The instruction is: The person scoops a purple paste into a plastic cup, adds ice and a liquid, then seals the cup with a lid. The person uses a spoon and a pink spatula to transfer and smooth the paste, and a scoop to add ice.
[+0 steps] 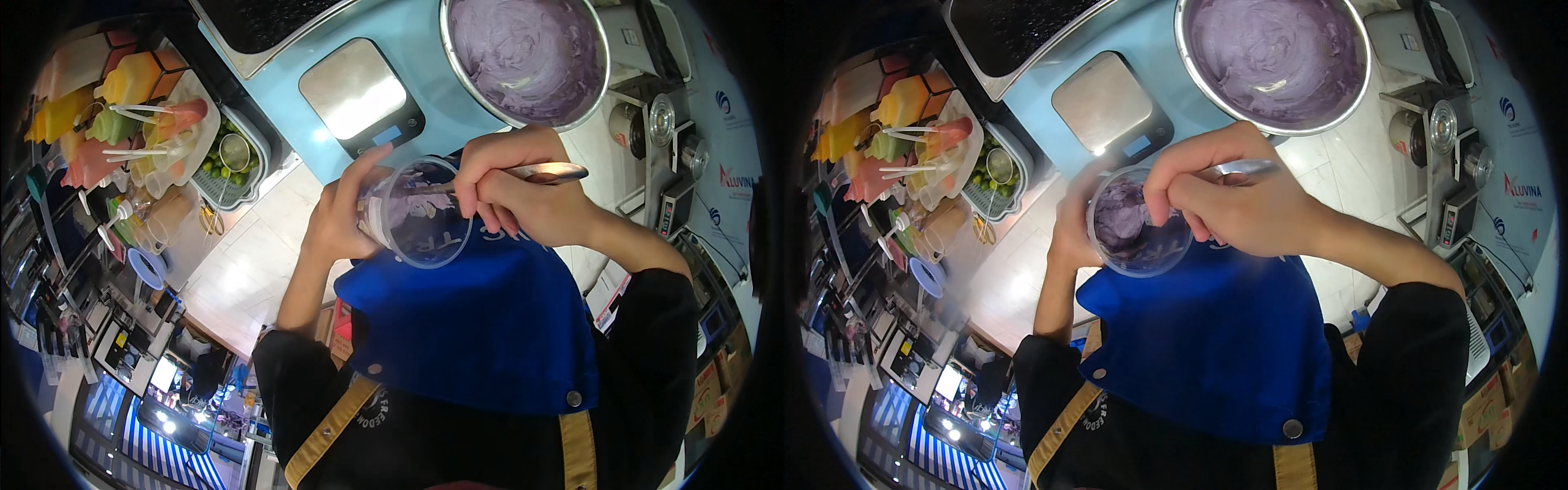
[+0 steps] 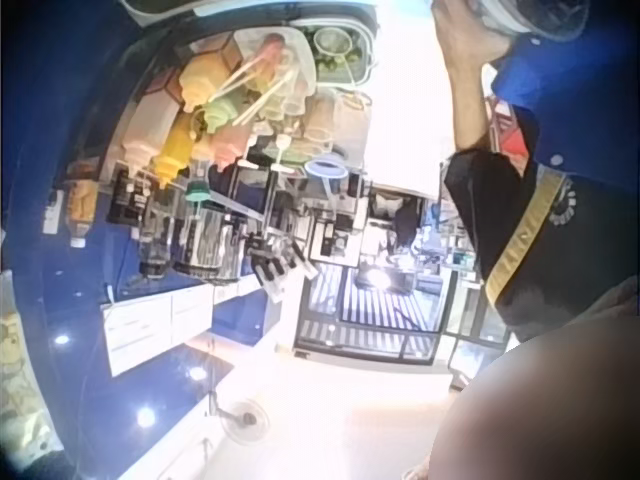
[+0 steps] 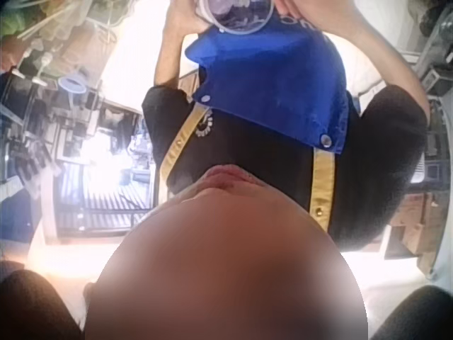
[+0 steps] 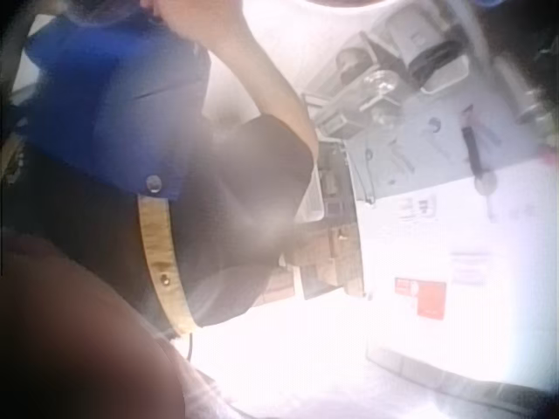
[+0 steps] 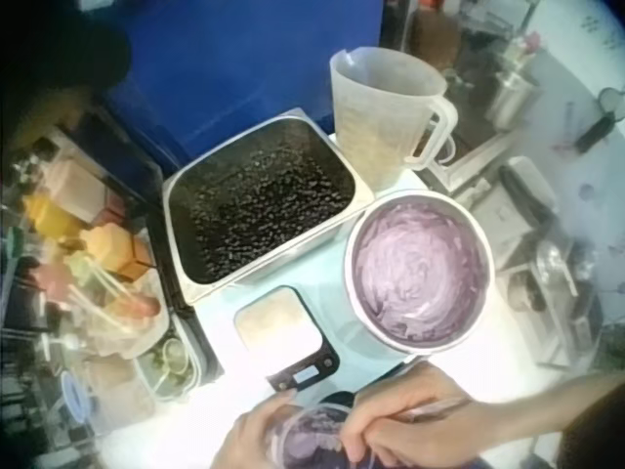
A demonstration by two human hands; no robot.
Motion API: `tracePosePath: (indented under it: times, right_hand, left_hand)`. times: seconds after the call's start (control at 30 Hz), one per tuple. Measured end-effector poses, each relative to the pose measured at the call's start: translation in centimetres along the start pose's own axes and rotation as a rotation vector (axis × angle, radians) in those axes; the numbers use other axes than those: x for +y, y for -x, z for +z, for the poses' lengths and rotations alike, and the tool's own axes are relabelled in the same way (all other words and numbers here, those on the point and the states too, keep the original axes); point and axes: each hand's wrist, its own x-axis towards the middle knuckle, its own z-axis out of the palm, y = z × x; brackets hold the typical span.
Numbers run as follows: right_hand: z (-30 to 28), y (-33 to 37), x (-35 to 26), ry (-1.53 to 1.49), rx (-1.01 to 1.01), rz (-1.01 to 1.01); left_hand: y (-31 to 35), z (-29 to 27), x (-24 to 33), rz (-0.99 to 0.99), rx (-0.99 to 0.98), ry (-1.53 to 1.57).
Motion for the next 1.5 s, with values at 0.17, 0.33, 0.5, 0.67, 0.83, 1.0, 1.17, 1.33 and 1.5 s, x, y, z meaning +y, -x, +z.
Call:
tracePosePath:
  times: [0.17,0.33,0.5,0.67,0.83,1.0,1.17,1.33,1.5]
  right_hand:
    - [0.2,0.1,-0.2,0.029,0.026,-0.045]
    - [0.7,0.5,-0.6,0.084,0.029,-0.102]
    - [1.4,1.2,-0.5,0.28,-0.008,-0.273]
    - [1.7,1.9,0.2,0.351,-0.084,-0.303]
    - [2.2,3.2,1.5,0.488,-0.125,-0.479]
    - [3.2,4.2,1.7,0.584,-0.177,-0.555]
    - [3.3,4.3,1.8,0.596,-0.204,-0.564]
    - [3.5,4.7,1.3,0.586,-0.2,-0.542]
    - [3.8,4.6,1.0,0.572,-0.16,-0.528]
  left_hand:
    - [-0.1,-1.1,0.2,0.018,-0.044,0.016]
    - [0.0,-1.4,0.4,-0.014,-0.065,0.022]
    - [0.0,-1.7,0.2,-0.022,-0.125,0.082]
    - [0.7,-1.0,-0.1,-0.048,-0.173,0.197]
    - [2.6,0.6,-0.8,-0.056,-0.123,0.259]
    - [5.3,3.0,-2.0,-0.25,0.063,0.436]
    - [6.5,3.9,-1.9,-0.296,0.161,0.618]
    - [7.7,3.8,-3.8,-0.54,0.032,0.647]
    - [7.5,4.1,-2.6,-0.437,0.134,0.676]
